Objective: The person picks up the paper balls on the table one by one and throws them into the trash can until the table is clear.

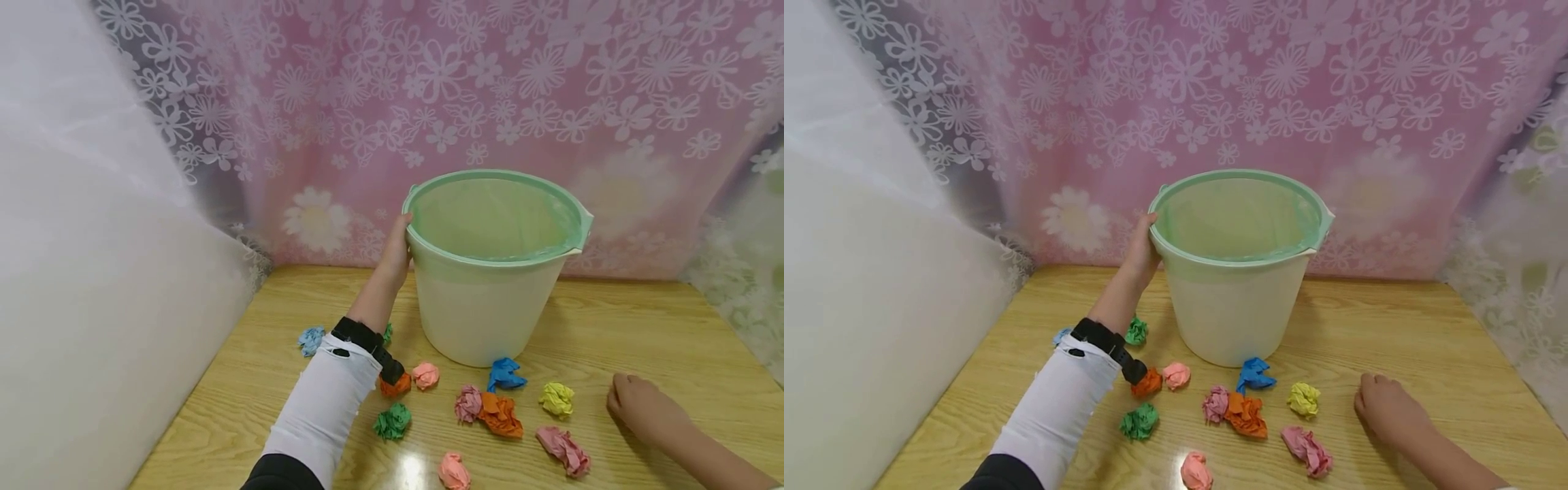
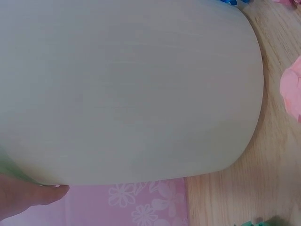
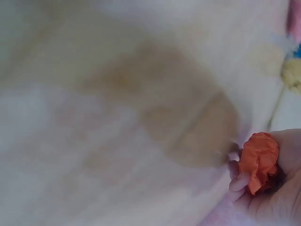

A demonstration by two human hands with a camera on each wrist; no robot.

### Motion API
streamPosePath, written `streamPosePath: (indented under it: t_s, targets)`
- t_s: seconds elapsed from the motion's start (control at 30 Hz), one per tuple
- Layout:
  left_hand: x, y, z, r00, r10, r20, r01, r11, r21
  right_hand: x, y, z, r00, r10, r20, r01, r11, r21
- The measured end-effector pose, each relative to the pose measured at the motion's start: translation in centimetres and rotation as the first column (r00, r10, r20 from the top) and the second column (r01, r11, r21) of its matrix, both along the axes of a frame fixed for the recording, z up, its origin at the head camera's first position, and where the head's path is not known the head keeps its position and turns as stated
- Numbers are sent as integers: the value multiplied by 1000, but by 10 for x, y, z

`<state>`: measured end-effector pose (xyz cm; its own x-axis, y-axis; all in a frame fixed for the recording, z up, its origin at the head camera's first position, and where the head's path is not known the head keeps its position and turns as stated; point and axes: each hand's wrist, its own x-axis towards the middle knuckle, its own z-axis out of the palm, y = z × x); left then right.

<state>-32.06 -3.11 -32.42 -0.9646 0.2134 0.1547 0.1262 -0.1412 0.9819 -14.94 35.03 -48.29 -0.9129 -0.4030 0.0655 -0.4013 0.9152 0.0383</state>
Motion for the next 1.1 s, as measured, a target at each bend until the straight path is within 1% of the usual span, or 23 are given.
streamPosePath:
  t_s: [0.07, 0.1, 0.13, 0.17, 0.2, 0.27, 0.3, 0.43, 0.5, 0.57, 0.6, 0.67, 0.7, 0.73, 0.77, 0.8, 0.83, 0.9, 0.93, 0.97, 1.0, 1.07, 1.1]
  targets:
    - [0, 0, 0, 1000, 1, 3, -1, 1000, -4, -4, 0, 6, 1000, 6, 28, -6, 1000, -3]
    - [-1, 1, 0, 1000, 3, 3, -3, 1000, -8, -6, 0, 10, 997, -37, 70, 42, 997, -62]
    - [-1, 1, -1, 1000, 4, 7, -4, 1000, -9, -9, -1, 14, 993, -62, 105, 71, 993, -89]
    - [-1, 1, -1, 1000, 5, 11, -5, 1000, -12, -11, -2, 18, 983, -103, 152, 125, 982, -140]
    - [-1, 1, -1, 1000, 5, 13, -5, 1000, -13, -13, -5, 23, 968, -155, 198, 196, 958, -207]
    - [-1, 1, -1, 1000, 6, 16, -5, 1000, -14, -18, -7, 32, 959, -172, 227, 227, 944, -242]
    - [-1, 1, -1, 1000, 4, 13, -4, 1000, -16, -20, -8, 37, 961, -171, 215, 225, 940, -257]
    - [-1, 2, 0, 1000, -2, 4, 2, 1000, -14, -31, -12, 61, 981, -156, 118, 185, 933, -308]
    - [-1, 2, 0, 1000, -4, 6, 4, 1000, -12, -35, -13, 76, 983, -165, 86, 184, 928, -325]
    - [-1, 3, 0, 1000, -4, 16, 4, 1000, -11, -40, -12, 95, 979, -185, 89, 205, 908, -366]
    - [-2, 3, -1, 1000, -5, 19, 5, 1000, -12, -42, -13, 104, 978, -198, 64, 207, 897, -391]
    - [-2, 3, 0, 1000, -9, 24, 10, 1000, -14, -47, -13, 123, 977, -212, -24, 180, 879, -441]
    - [-2, 2, 0, 1000, -11, 24, 12, 1000, -15, -51, -14, 133, 972, -219, -83, 158, 873, -462]
    - [-2, 2, 0, 1000, -13, 23, 13, 1000, -17, -53, -16, 143, 963, -234, -136, 141, 863, -485]
    - [-2, 2, 0, 1000, -14, 22, 14, 1000, -17, -56, -18, 153, 949, -250, -189, 124, 854, -506]
    - [-1, 2, 0, 1000, -14, 20, 14, 1000, -17, -58, -20, 162, 929, -269, -254, 105, 850, -516]
    - [-1, 1, 1, 1000, -13, 20, 13, 1000, -15, -61, -23, 172, 917, -289, -275, 103, 838, -535]
    - [-1, 1, 1, 1000, -9, 23, 9, 1000, -15, -65, -28, 191, 897, -335, -289, 113, 805, -583]
    - [-1, 0, 0, 1000, -7, 24, 7, 1000, -14, -67, -31, 199, 890, -354, -287, 118, 787, -606]
    - [-1, 0, 0, 1000, -5, 25, 6, 1000, -13, -69, -34, 206, 883, -363, -296, 111, 776, -621]
    - [-1, 0, 0, 1000, -4, 25, 4, 1000, -14, -72, -37, 213, 875, -375, -305, 111, 770, -628]
    - [-1, 0, 0, 1000, -2, 23, 2, 1000, -14, -76, -44, 224, 868, -382, -317, 101, 761, -641]
    - [-2, 0, 0, 1000, -2, 20, 3, 1000, -16, -78, -48, 229, 861, -375, -344, 80, 766, -638]
